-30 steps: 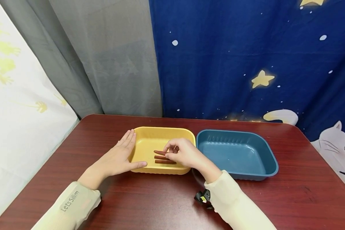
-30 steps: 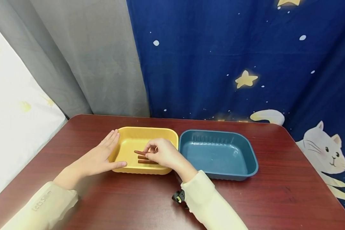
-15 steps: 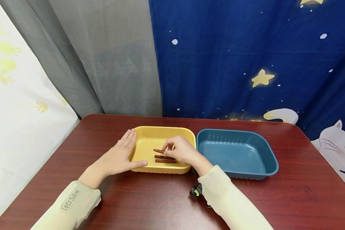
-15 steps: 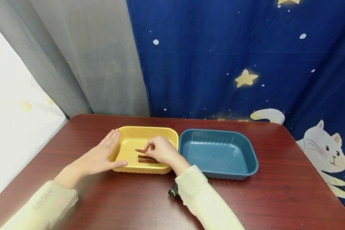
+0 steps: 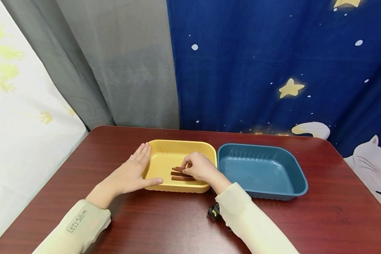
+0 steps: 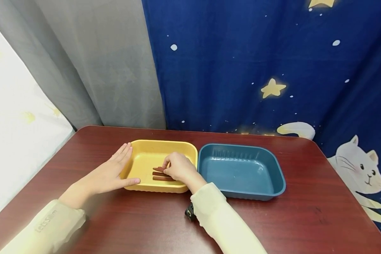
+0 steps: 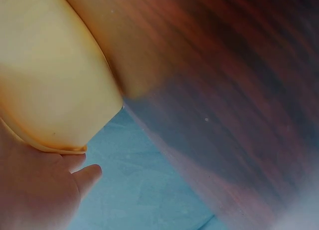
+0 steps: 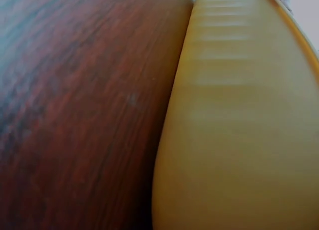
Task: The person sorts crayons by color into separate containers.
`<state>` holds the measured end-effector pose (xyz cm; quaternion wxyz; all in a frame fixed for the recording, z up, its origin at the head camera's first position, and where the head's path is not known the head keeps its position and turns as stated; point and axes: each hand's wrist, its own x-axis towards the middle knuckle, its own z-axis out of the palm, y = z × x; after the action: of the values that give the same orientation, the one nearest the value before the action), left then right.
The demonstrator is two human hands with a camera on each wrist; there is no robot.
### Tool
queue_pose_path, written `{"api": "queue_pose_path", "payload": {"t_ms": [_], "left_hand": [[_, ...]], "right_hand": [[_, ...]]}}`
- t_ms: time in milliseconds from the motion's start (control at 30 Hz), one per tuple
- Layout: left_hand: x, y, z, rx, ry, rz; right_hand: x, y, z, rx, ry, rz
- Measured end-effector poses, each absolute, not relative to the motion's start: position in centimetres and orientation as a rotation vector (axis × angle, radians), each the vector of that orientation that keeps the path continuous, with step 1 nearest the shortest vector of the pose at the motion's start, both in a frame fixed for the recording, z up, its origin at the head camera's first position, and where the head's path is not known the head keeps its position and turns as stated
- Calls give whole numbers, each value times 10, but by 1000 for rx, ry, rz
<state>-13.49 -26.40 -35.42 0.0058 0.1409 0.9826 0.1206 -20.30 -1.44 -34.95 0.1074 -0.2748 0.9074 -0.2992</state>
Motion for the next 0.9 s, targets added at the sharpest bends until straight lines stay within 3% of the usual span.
{"api": "queue_pose_path", "payload": {"t_ms": [900], "left_hand": [[-136, -265, -356, 449, 3083, 384]], "right_hand": [[-202, -17, -351, -710, 2761, -784]]}}
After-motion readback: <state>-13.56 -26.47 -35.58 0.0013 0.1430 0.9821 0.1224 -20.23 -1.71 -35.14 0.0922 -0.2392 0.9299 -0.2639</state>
